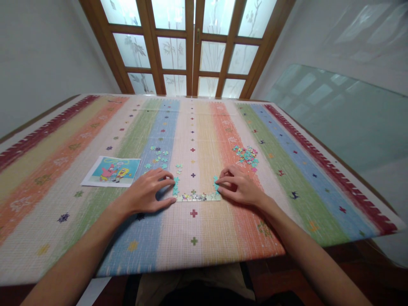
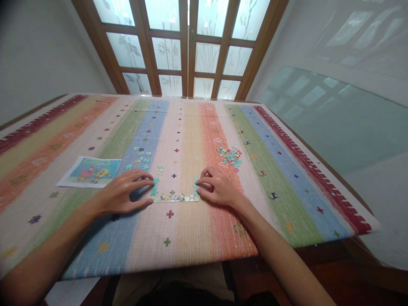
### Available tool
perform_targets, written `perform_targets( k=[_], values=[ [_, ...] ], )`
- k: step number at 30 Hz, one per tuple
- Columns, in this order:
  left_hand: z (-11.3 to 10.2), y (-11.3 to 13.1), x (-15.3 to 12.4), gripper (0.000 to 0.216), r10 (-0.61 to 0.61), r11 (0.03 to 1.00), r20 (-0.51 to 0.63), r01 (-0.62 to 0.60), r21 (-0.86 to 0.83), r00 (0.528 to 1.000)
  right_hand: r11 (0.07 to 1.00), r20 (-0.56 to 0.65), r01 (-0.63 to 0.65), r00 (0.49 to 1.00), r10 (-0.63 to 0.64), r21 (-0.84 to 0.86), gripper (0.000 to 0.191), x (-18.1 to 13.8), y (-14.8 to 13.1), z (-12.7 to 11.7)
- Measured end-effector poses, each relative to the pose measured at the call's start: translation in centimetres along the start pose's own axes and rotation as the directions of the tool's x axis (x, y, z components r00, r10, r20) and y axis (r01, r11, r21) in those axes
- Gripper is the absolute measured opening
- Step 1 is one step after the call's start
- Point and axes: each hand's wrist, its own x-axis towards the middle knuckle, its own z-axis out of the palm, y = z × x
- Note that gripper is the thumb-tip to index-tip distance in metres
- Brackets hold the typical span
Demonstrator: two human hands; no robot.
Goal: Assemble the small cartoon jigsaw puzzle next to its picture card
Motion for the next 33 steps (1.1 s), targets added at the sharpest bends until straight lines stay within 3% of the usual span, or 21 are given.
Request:
perform_targets(
  k=[8, 33],
  values=[
    [0.08, 0.27, 0.09, 0.019, 0.051, 0.998, -0.014, -0.052, -0.040, 0.999, 0.996, 0.002, 0.088, 0.996, -0.088, 0.024, 0.011, 0.15, -0.04, 0.11],
    [0.27, 0.54, 0.14, 0.017, 0.045, 0.997, -0.001, -0.045, -0.063, 0.999, 0.991, 0.033, 0.118, 0.992, -0.121, 0.059, 0.012, -0.02, -0.59, -0.45]
  ],
)
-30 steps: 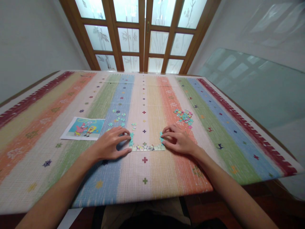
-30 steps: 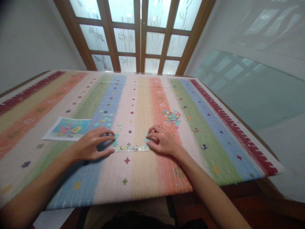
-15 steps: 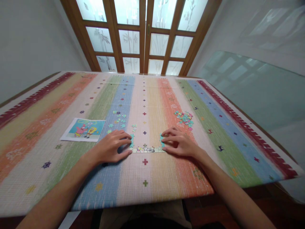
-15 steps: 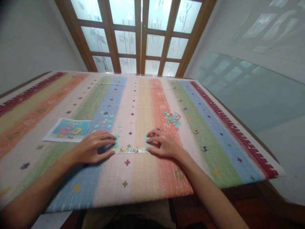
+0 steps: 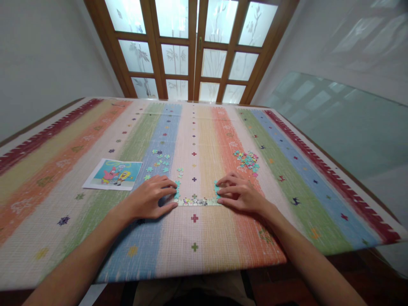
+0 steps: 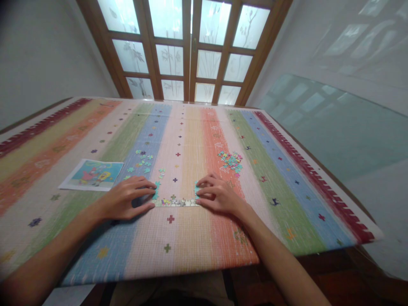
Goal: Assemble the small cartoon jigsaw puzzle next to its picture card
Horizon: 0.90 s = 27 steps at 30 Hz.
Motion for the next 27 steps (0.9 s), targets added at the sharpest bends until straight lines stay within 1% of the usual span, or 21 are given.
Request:
perform_targets(
  k=[6, 9, 14, 22, 27],
  values=[
    [-0.21, 0.12, 0.04, 0.018, -0.010, 1.000, -0.010, 0.009, -0.018, 1.000, 0.998, -0.059, -0.065, 0.996, 0.065, -0.006, 0.023, -0.01, -0.33, -0.42],
    [-0.21, 0.13, 0.07, 0.017, -0.012, 1.000, -0.016, 0.012, -0.014, 1.000, 0.999, -0.030, -0.053, 0.998, 0.053, 0.015, 0.024, -0.09, -0.32, -0.39],
    [-0.12, 0.03, 0.04, 0.017, 0.005, 1.000, -0.004, -0.005, -0.006, 1.000, 0.999, 0.019, 0.014, 1.000, -0.015, 0.046, 0.023, -0.20, 0.01, -0.14],
    [-0.12, 0.05, 0.03, 0.017, 0.005, 1.000, 0.003, -0.005, -0.013, 1.000, 0.999, 0.017, -0.001, 1.000, 0.000, 0.039, 0.023, -0.31, 0.22, 0.02],
    [-0.37, 0.02, -0.02, 0.026, -0.031, 0.999, -0.019, 0.031, -0.020, 0.999, 0.999, 0.010, -0.010, 1.000, 0.010, 0.034, 0.026, -0.12, -0.16, -0.22]
  ],
)
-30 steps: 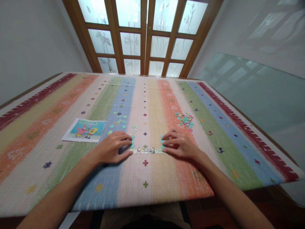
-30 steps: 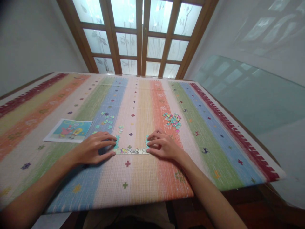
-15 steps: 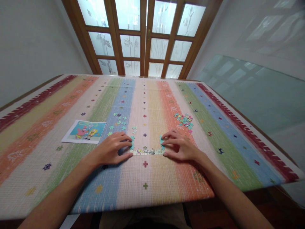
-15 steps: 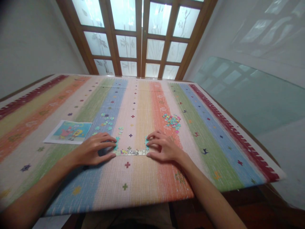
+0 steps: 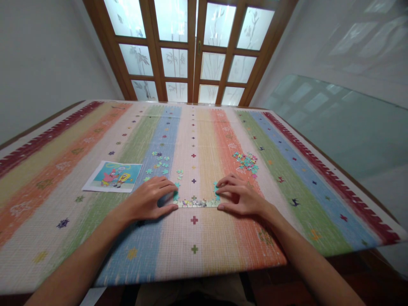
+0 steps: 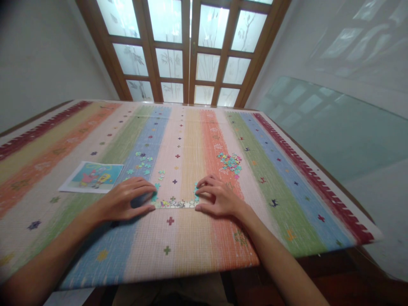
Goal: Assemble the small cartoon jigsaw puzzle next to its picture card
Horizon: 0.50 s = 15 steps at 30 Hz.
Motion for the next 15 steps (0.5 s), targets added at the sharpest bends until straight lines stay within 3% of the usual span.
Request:
perform_targets(
  k=[4, 15],
  values=[
    [-0.29, -0.13, -0.14, 0.025, -0.030, 0.999, -0.013, 0.030, 0.013, 0.999, 0.999, 0.003, -0.025, 1.000, 0.025, -0.026, 0.024, 0.14, -0.30, -0.22],
    [0.00, -0.01, -0.24, 0.024, 0.006, 0.998, 0.079, -0.011, 0.061, 0.997, 1.000, 0.003, 0.006, 1.000, -0.006, -0.019, 0.014, 0.16, -0.09, 0.23]
  ],
)
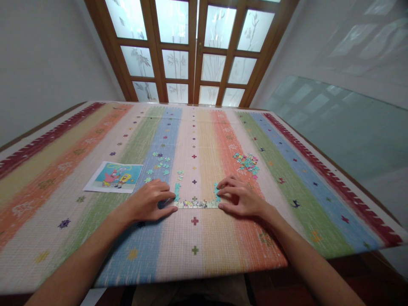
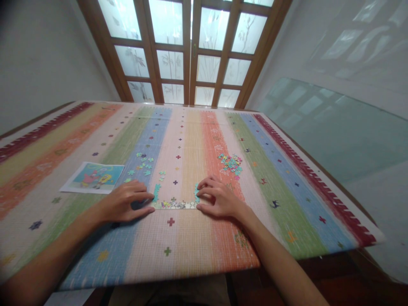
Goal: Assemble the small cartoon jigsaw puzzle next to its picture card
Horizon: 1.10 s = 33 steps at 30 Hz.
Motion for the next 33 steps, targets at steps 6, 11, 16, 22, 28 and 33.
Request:
perform_targets(
  k=[6, 11, 16, 22, 28, 33],
  values=[
    [-0.2, 0.2, 0.2, 0.025, -0.033, 0.999, -0.033, 0.032, -0.017, 0.999, 1.000, -0.004, -0.007, 1.000, 0.007, 0.000, 0.014, 0.0, -0.1, 0.0],
    [0.2, -0.8, 0.1, 0.028, -0.120, 0.985, -0.184, 0.140, 0.100, 0.976, 1.000, -0.048, -0.028, 0.998, 0.027, -0.014, 0.010, 0.2, -0.4, -0.1],
    [0.7, -2.4, 0.0, 0.026, -0.267, 0.920, -0.359, 0.347, 0.180, 0.894, 0.997, -0.130, -0.046, 0.991, 0.038, -0.064, 0.009, 0.3, -0.3, -0.1],
    [1.5, -3.8, 0.4, 0.032, -0.380, 0.887, -0.348, 0.444, 0.127, 0.857, 0.993, -0.191, -0.019, 0.982, -0.004, -0.117, 0.010, 0.4, 0.2, 0.1],
    [2.2, -4.5, 0.8, 0.026, -0.413, 0.893, -0.312, 0.447, 0.043, 0.856, 0.983, -0.253, -0.062, 0.967, 0.017, -0.172, 0.014, 0.3, 0.6, -0.1],
    [1.9, -4.7, 1.2, 0.021, -0.522, 0.849, -0.246, 0.526, -0.054, 0.817, 0.982, -0.295, -0.085, 0.955, 0.031, -0.171, 0.015, 0.4, 0.9, 0.0]
  ],
)
